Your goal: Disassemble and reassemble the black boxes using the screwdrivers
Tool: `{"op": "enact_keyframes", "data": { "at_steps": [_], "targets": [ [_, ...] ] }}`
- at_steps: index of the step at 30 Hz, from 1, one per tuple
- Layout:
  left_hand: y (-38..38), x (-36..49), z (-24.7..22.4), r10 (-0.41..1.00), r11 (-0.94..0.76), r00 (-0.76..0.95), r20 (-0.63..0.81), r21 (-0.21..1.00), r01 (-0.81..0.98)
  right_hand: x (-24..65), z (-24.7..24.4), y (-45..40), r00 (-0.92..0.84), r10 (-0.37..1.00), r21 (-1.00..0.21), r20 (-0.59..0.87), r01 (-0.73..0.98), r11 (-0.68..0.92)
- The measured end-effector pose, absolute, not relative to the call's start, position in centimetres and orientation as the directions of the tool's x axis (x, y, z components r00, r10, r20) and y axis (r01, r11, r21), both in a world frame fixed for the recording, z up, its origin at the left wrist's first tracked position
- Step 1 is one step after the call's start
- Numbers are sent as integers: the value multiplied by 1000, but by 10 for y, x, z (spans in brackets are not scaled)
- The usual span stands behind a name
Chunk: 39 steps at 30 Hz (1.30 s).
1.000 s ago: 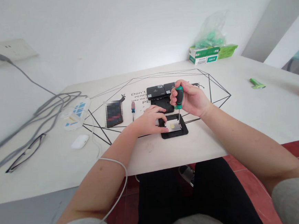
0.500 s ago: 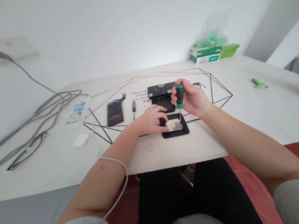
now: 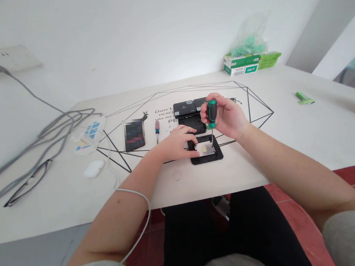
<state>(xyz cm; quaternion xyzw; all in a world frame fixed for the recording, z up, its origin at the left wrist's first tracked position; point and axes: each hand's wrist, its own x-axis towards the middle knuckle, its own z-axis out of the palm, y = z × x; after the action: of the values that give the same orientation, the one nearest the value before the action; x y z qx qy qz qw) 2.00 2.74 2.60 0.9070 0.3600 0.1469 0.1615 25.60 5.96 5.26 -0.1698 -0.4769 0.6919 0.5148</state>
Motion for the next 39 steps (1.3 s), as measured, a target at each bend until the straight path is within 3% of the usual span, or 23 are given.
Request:
{"op": "enact_keyframes", "data": {
  "at_steps": [6, 15, 22, 32, 39],
  "targets": [
    [27, 21, 26, 700, -690, 698, 155, 400, 604, 257, 49, 57, -367, 877, -854, 310, -514, 87],
    [28, 20, 26, 699, -692, 700, 147, 386, 609, 256, 54, 58, -426, 869, -840, 252, -542, -22],
    [28, 20, 25, 698, -693, 700, 153, 393, 605, 254, 49, 56, -342, 885, -838, 315, -539, 90],
    [28, 19, 26, 703, -686, 695, 151, 401, 607, 253, 50, 59, -386, 887, -850, 252, -526, 12],
    [29, 19, 23, 705, -687, 690, 161, 395, 609, 253, 47, 56, -344, 894, -885, 286, -452, 110]
  ]
}}
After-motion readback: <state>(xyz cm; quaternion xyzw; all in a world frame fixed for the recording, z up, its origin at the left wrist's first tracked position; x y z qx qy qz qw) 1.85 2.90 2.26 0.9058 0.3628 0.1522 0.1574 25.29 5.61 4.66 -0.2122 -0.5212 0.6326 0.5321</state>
